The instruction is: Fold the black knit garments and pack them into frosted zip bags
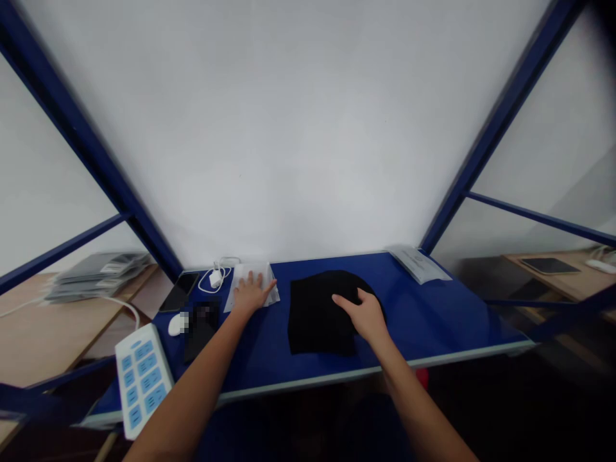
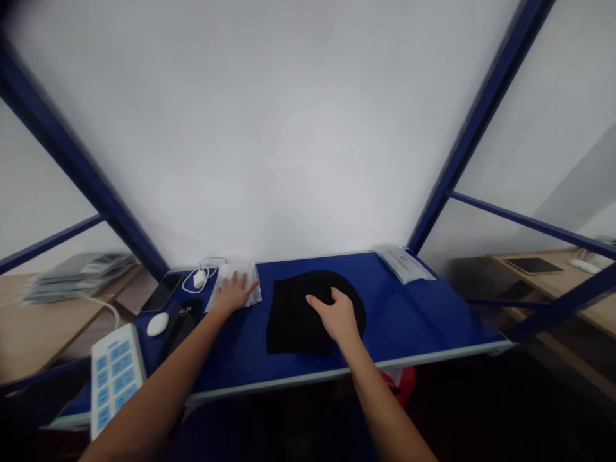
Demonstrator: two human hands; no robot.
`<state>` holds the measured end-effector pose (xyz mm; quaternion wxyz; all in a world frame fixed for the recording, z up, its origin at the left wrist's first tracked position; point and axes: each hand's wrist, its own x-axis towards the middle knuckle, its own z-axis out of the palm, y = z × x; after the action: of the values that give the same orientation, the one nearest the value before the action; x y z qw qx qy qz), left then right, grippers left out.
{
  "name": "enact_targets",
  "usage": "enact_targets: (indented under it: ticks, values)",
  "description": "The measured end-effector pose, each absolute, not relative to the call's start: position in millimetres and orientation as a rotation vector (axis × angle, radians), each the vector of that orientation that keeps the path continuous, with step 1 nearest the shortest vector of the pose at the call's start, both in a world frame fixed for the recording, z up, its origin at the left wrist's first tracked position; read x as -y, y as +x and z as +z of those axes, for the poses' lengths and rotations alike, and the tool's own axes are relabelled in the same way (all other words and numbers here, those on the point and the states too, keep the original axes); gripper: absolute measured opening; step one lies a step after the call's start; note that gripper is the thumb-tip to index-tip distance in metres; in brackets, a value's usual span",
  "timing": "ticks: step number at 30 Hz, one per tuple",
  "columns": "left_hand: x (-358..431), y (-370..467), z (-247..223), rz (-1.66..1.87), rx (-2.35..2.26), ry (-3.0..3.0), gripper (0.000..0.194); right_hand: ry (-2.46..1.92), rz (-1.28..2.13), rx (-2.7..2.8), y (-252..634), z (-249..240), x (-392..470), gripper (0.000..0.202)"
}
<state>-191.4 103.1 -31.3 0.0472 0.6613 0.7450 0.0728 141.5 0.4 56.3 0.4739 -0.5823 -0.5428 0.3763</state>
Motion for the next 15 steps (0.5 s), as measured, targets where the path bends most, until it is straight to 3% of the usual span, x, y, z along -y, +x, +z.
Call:
enact_targets:
  ticks: [6, 11, 15]
  values:
    - [-104, -180, -44, 0.381, -2.313, 1.978, 0.068, -1.810, 0.304, 1.895, 101, 83, -9, 0.037]
    - [-101, -180, -53, 0.539, -2.227, 1.913, 0.064, -1.865, 0.569, 2.221, 66, 58, -8, 0.083]
    - [-79, -179, -30, 0.925, -2.049, 1.950, 0.055, -1.645, 0.682, 2.237, 76, 41, 3, 0.073]
